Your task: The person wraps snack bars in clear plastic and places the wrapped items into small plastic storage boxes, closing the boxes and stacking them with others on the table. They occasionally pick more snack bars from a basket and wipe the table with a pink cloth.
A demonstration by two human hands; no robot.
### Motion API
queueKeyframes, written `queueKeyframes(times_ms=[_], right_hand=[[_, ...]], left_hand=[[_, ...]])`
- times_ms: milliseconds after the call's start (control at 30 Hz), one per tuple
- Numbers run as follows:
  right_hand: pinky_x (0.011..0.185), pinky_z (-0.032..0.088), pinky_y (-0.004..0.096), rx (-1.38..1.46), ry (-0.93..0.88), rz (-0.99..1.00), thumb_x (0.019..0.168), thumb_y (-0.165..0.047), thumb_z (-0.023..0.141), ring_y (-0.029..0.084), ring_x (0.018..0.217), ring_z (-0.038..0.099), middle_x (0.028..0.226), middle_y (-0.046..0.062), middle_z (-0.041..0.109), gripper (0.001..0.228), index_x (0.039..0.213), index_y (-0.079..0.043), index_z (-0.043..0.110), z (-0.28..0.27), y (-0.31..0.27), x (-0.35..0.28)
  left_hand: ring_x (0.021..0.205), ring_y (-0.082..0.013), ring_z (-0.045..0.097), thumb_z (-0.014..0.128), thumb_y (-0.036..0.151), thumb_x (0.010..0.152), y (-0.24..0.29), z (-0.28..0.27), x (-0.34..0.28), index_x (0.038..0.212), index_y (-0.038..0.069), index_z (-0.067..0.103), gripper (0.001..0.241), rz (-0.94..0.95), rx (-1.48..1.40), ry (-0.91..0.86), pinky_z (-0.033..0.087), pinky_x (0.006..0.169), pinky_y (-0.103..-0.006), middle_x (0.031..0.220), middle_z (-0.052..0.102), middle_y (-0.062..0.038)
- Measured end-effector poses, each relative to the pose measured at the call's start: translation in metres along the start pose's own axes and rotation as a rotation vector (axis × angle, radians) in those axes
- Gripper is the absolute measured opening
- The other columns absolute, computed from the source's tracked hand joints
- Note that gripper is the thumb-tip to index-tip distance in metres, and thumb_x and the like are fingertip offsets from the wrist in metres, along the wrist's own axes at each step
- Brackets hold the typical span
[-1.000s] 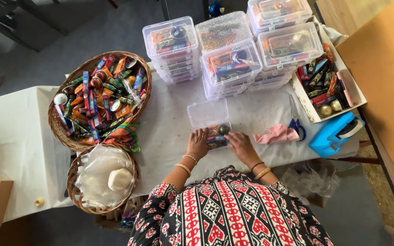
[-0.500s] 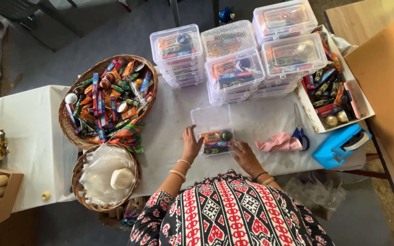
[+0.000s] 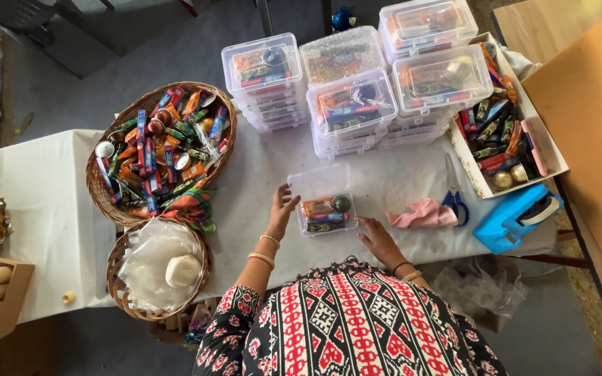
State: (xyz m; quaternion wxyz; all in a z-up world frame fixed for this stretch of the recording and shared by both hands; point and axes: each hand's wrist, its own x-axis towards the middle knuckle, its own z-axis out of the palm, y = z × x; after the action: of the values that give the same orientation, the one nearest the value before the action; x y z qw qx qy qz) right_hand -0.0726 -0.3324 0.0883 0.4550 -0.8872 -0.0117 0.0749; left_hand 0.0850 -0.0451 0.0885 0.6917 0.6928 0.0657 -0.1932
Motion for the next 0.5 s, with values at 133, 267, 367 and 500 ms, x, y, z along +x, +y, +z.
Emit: queueKeyframes(times_ms=[133, 267, 367, 500], right_hand=[[0.099, 0.05, 0.042, -0.001, 0.003, -0.018, 0.091, -0.015, 0.067, 0.03, 0.113, 0.06, 0.122, 0.012, 0.06, 0.057, 0.144, -0.019, 0.048, 0.003, 0.007, 0.002], [0.104, 0.045, 0.046, -0.044, 0.048, -0.083, 0.091, -0.015, 0.067, 0.03, 0.116, 0.057, 0.123, 0.012, 0.059, 0.054, 0.143, -0.018, 0.05, -0.006, 0.004, 0.0], [0.113, 0.037, 0.05, -0.221, 0.235, -0.14, 0.092, -0.019, 0.066, 0.032, 0.126, 0.053, 0.128, 0.011, 0.059, 0.047, 0.137, -0.017, 0.056, -0.022, 0.012, -0.002], [0.107, 0.029, 0.058, -0.728, 0.656, -0.003, 0.084, -0.034, 0.076, 0.042, 0.127, 0.045, 0.132, 0.02, 0.056, 0.049, 0.129, -0.017, 0.065, -0.069, 0.017, -0.004]], left_hand=[[0.115, -0.0246, 0.054, 0.076, 0.026, 0.088, -0.002, -0.002, -0.013, 0.139, 0.011, 0.05, 0.059, 0.003, 0.019, -0.008, 0.053, 0.096, -0.0371, 0.13, 0.052, -0.009], [0.123, -0.025, 0.054, 0.075, 0.017, 0.087, 0.0, -0.003, -0.032, 0.13, 0.011, 0.055, 0.048, 0.064, 0.219, -0.023, 0.053, 0.098, -0.0389, 0.135, 0.052, -0.008], [0.126, -0.0281, 0.055, 0.075, 0.009, 0.081, -0.005, -0.007, -0.046, 0.127, 0.013, 0.057, 0.049, 0.137, 0.384, -0.069, 0.056, 0.097, -0.04, 0.14, 0.048, -0.009], [0.133, -0.0385, 0.049, 0.073, -0.005, 0.076, -0.041, -0.02, -0.064, 0.134, 0.014, 0.061, 0.062, 0.476, 0.786, -0.105, 0.051, 0.105, -0.049, 0.147, 0.048, -0.013]])
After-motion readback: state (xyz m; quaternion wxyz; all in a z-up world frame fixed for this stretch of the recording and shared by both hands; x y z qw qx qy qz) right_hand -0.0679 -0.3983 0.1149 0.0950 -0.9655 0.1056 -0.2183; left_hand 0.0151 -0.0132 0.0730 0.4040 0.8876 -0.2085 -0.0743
